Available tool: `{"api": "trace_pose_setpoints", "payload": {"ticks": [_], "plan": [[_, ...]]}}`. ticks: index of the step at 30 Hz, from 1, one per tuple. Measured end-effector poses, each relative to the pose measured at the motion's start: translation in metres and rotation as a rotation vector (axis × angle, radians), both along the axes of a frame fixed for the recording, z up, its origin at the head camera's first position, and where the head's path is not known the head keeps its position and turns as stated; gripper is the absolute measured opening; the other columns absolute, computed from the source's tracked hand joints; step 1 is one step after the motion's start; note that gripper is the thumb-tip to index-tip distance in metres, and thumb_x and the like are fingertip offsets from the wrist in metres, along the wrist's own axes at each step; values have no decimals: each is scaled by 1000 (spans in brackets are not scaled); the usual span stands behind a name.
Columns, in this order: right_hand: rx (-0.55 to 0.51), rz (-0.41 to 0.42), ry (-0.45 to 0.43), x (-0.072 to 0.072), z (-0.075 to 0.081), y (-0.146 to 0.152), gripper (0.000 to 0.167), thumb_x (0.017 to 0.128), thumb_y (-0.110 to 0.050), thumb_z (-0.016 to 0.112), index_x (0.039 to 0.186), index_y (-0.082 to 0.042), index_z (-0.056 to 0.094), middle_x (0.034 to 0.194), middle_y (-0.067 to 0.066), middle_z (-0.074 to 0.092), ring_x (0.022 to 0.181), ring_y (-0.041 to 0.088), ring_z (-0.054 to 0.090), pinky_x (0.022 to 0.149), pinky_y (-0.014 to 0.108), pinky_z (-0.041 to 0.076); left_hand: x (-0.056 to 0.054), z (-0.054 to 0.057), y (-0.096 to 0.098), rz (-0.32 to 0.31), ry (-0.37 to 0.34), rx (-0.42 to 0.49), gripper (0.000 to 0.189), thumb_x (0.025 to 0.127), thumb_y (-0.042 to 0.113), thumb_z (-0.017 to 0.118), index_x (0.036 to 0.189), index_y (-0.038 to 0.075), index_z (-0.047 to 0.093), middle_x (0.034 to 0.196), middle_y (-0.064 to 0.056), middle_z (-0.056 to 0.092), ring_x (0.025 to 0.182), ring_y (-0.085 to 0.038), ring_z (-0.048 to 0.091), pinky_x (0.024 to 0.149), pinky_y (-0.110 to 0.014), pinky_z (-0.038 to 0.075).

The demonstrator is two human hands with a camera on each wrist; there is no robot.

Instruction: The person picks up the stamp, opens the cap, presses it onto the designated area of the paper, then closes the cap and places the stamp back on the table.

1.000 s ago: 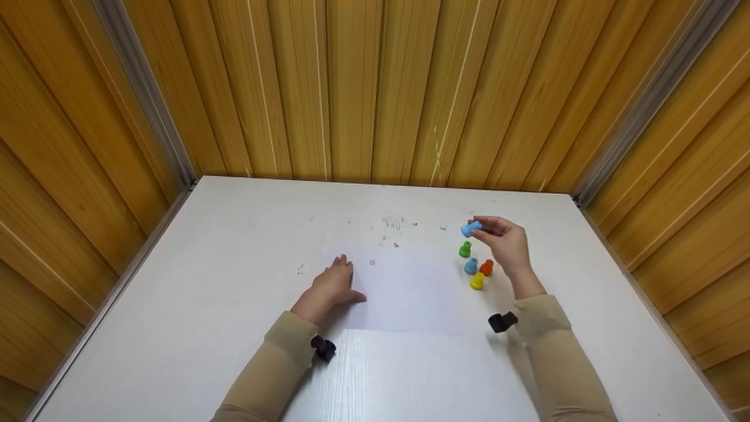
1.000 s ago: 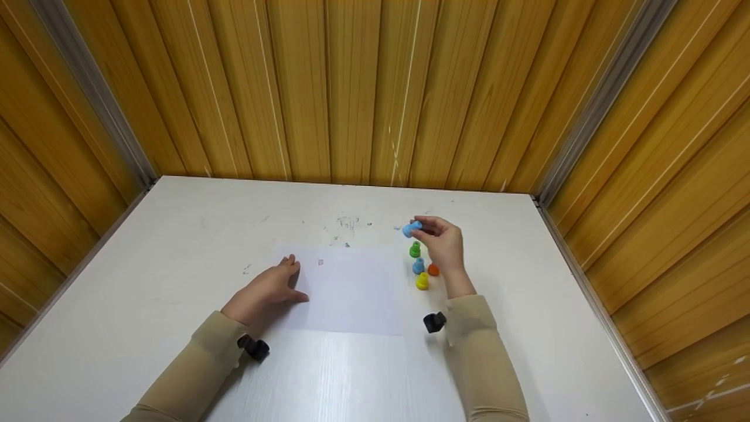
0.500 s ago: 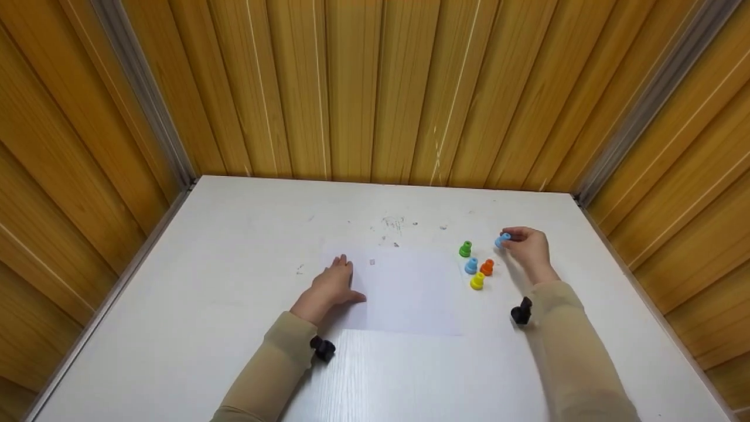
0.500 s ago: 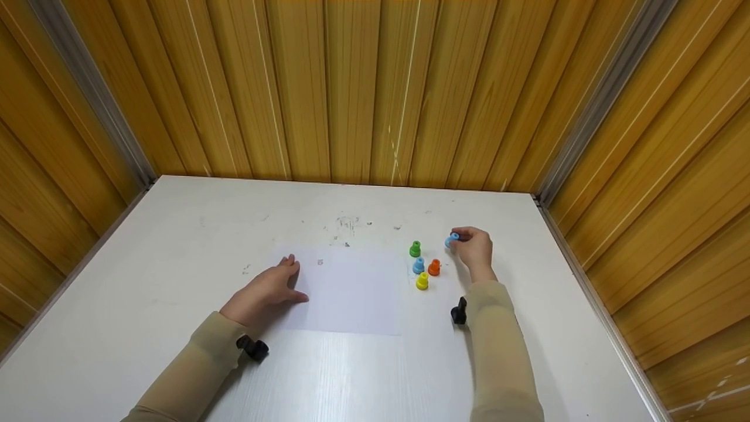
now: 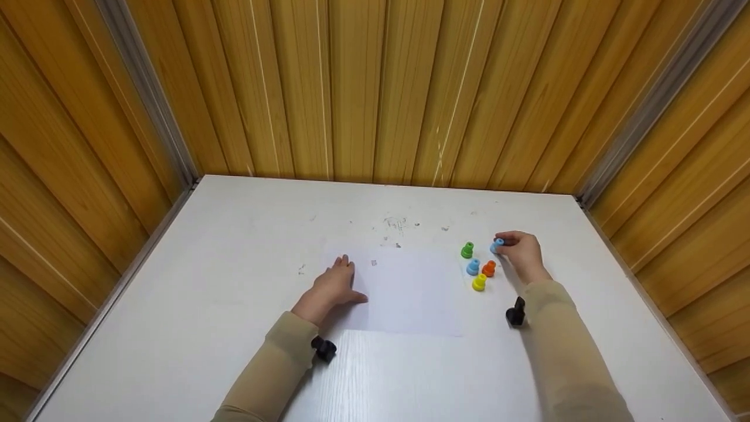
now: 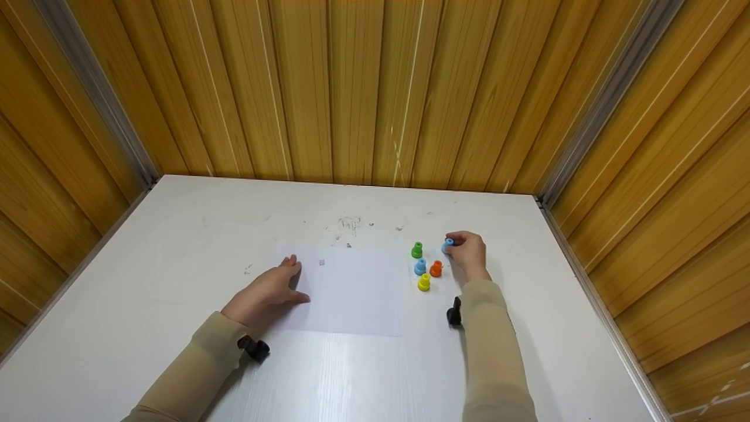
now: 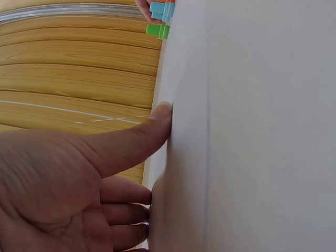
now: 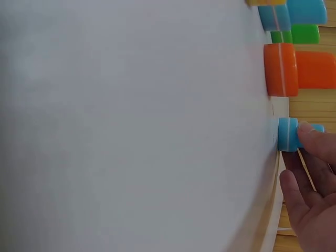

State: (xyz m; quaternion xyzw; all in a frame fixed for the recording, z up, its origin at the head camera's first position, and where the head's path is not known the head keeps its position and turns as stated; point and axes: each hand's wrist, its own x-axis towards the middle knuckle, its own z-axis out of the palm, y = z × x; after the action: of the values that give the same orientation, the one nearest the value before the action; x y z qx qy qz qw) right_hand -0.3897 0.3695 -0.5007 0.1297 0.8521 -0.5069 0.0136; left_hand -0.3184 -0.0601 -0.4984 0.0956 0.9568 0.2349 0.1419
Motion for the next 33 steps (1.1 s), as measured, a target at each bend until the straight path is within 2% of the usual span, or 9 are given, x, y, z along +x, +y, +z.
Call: {"api": "trace_pose_setpoints", "payload": {"ticks": [6,11,14,18,20,24,29,33], "plan": [[6,25,37,4,0,3,50,97,-1,65,146,-3,54,148,21,55,136,35,53,123,44,41,1,0,-1,-9,21,4,96,84,35,86,154,-8,37,168,-26,23,159,-37,20,130,-51,24],[-21,-45,62,11,9,7,51,99,-5,66,148,-6,53,152,17,54,139,33,53,122,43,41,1,-1,1,3,20,0,96,84,35,86,155,-7,37,168,-25,23,159,-37,21,129,-53,25],[-40,-63,81,17,14,12,47,100,-16,69,145,-9,58,149,14,59,139,28,54,121,40,42,1,0,1,4,20,1,96,84,35,86,155,-7,37,168,-25,23,159,-37,21,129,-53,25],[-121,24,-2,28,16,18,52,97,-35,73,143,-16,60,146,4,63,139,20,53,124,38,38,1,1,0,1,22,0,95,85,35,86,155,-7,37,168,-26,23,159,-38,21,129,-54,26],[-143,84,-47,33,15,21,55,94,-38,75,143,-17,60,144,1,64,138,17,54,124,38,38,1,1,0,-1,22,-1,95,85,35,86,155,-7,37,168,-26,23,159,-38,21,129,-54,26],[-142,183,-80,39,9,22,59,92,-33,78,144,-12,60,144,4,64,130,13,60,116,31,45,2,1,0,-5,24,-5,95,85,35,86,155,-8,37,168,-26,23,159,-38,21,129,-52,25],[-133,229,-104,41,2,19,54,92,-22,79,142,-8,61,145,11,63,122,11,65,103,21,54,1,0,1,-6,25,-8,95,85,34,86,154,-8,37,168,-25,24,159,-37,22,129,-52,25],[-68,259,-96,40,1,16,48,93,-17,77,138,-8,65,142,13,65,117,11,67,98,17,56,1,0,0,-13,25,-13,95,85,35,86,154,-8,38,168,-26,23,159,-36,21,130,-51,25]]}}
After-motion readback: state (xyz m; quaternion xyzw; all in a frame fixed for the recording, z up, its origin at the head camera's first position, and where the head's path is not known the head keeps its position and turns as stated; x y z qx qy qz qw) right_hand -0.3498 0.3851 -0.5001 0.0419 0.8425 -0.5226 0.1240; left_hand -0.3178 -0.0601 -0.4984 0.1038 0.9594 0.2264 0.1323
